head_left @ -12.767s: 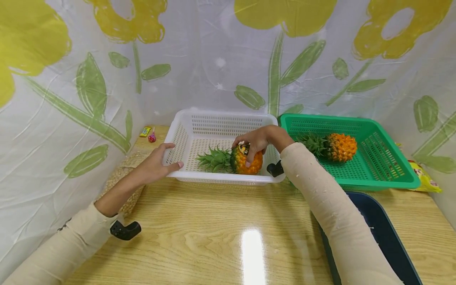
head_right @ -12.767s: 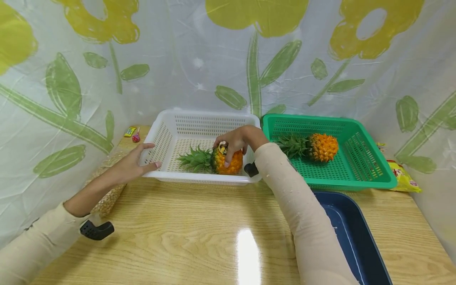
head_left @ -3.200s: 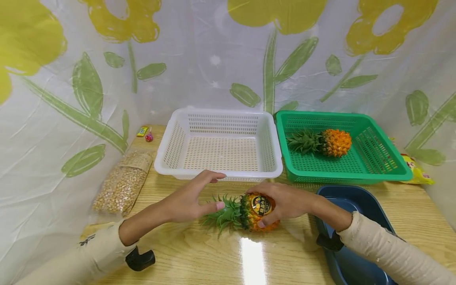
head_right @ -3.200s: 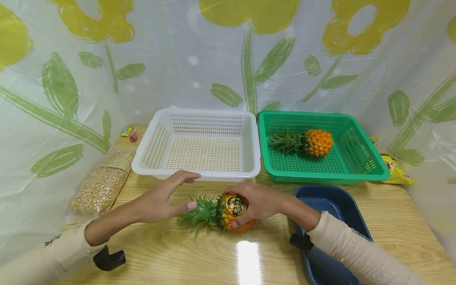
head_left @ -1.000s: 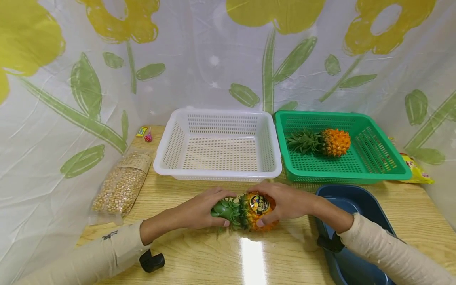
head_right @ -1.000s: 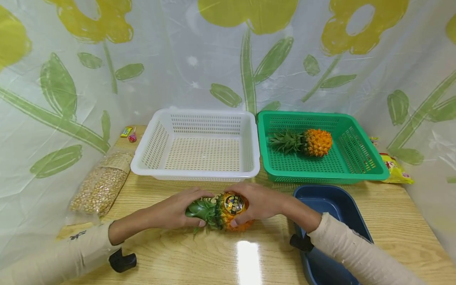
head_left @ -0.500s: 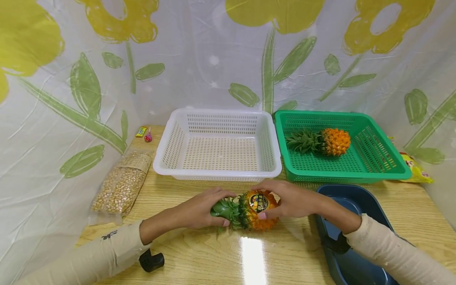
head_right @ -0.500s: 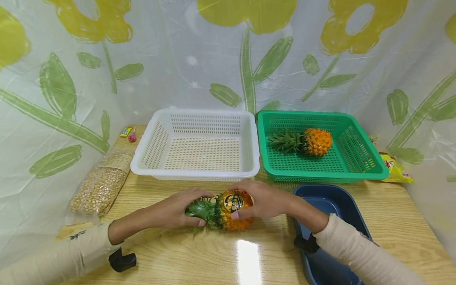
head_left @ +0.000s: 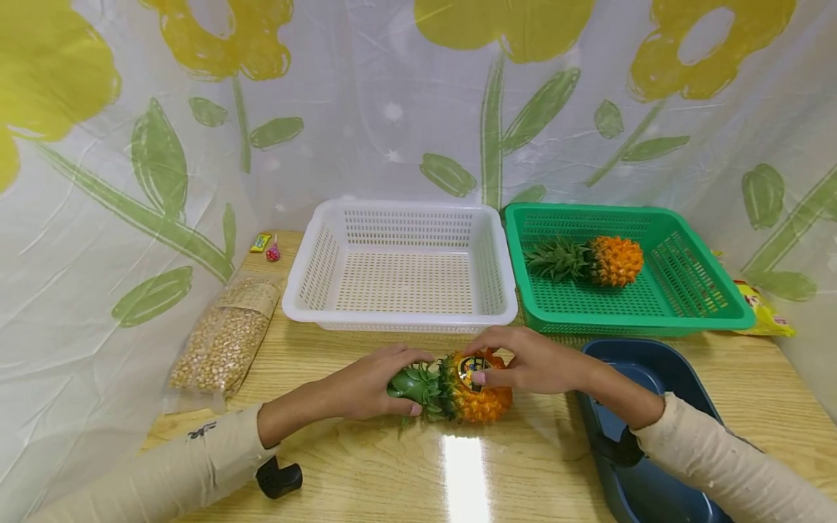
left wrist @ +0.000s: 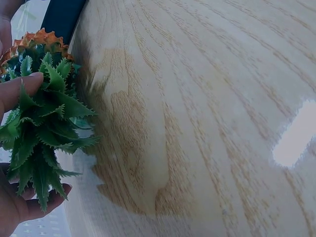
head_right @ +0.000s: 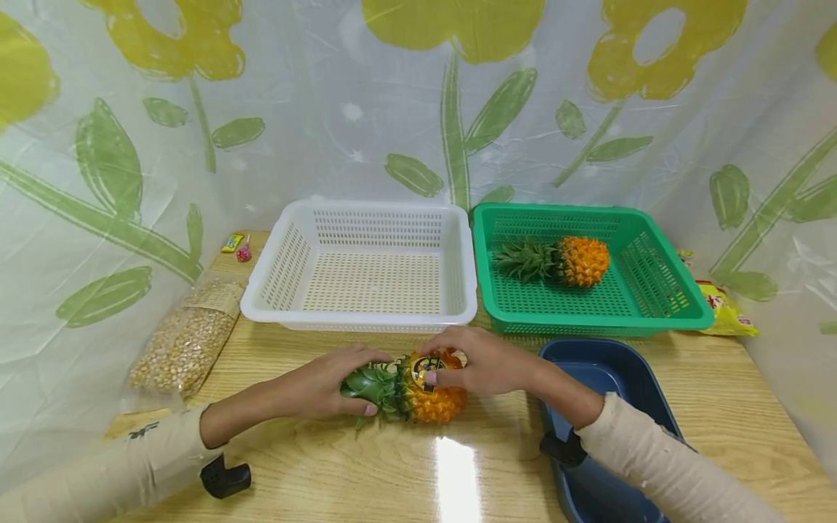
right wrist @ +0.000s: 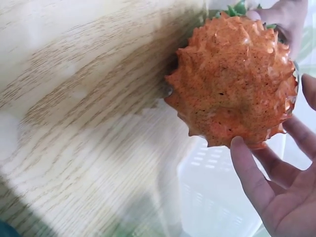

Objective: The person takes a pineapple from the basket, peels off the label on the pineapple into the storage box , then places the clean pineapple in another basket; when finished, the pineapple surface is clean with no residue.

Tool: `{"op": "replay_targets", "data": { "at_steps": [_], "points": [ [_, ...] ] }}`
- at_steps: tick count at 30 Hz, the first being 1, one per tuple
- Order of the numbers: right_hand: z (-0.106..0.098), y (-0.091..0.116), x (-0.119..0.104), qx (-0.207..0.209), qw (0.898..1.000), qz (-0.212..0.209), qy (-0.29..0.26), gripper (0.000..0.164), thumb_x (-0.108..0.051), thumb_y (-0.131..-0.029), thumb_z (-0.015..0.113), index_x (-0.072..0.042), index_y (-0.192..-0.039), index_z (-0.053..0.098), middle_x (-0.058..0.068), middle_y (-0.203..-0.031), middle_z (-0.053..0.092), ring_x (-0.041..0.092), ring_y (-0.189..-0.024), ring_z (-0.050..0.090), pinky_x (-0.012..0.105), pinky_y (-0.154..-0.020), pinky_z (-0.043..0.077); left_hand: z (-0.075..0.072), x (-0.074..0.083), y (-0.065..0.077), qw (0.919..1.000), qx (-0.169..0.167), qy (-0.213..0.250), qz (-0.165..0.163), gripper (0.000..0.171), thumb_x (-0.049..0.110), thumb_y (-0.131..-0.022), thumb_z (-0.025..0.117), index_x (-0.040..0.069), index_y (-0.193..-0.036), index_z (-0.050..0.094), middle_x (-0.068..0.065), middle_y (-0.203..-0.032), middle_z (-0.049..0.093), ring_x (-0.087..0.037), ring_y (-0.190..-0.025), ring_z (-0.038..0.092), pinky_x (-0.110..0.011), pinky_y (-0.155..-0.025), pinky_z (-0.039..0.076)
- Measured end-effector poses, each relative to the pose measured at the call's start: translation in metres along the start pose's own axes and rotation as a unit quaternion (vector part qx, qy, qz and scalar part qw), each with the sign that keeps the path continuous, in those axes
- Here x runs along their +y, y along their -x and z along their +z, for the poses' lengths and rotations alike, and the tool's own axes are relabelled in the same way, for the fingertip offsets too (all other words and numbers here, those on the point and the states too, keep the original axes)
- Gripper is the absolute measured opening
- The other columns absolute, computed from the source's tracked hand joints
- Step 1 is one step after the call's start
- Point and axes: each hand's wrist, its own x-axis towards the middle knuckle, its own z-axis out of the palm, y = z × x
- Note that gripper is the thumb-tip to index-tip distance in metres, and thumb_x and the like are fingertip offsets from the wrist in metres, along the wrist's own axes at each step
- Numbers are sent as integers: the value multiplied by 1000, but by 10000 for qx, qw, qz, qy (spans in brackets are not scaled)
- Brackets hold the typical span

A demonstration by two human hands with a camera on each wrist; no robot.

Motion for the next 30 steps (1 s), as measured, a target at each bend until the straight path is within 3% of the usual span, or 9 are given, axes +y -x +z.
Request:
{"op": "replay_targets", "data": {
  "at_steps": [7, 16, 25, 30],
  "points": [
    [0, -1, -4, 75, 9998, 62, 169, 34, -36, -99, 64, -17, -128, 65, 3, -130, 62, 22, -114, 61, 29, -77, 57, 0, 0, 0, 10000, -25, -30, 20, 72, 40, -88, 77, 20, -149, 46, -6, -133, 54, -16, -110, 55, -36, -88, 50],
    [0, -2, -6, 226, 9996, 88, 126, 30, -32, -98, 66, -15, -123, 66, 5, -124, 63, 24, -110, 61, 29, -71, 57, 2, -2, 0, 10000, -38, 2, 32, 71, 39, -88, 78, 20, -149, 46, -5, -128, 54, -13, -99, 53, -27, -78, 49],
    [-3, -2, -11, 452, 9989, 20, 83, 21, -27, -96, 70, -16, -114, 66, 6, -121, 62, 26, -113, 59, 31, -75, 59, 2, -2, 0, 10000, 2, 7, -1, 71, 39, -87, 78, 21, -148, 46, -4, -128, 53, -13, -101, 52, -27, -79, 49],
    [-3, -3, -14, 535, 9985, -111, 30, 16, -23, -94, 72, -16, -108, 66, 8, -121, 63, 23, -107, 61, 30, -75, 59, 2, -2, 0, 10000, 7, 38, 9, 71, 39, -87, 78, 21, -148, 47, -3, -126, 53, -13, -100, 51, -27, -79, 49]
  ]
}}
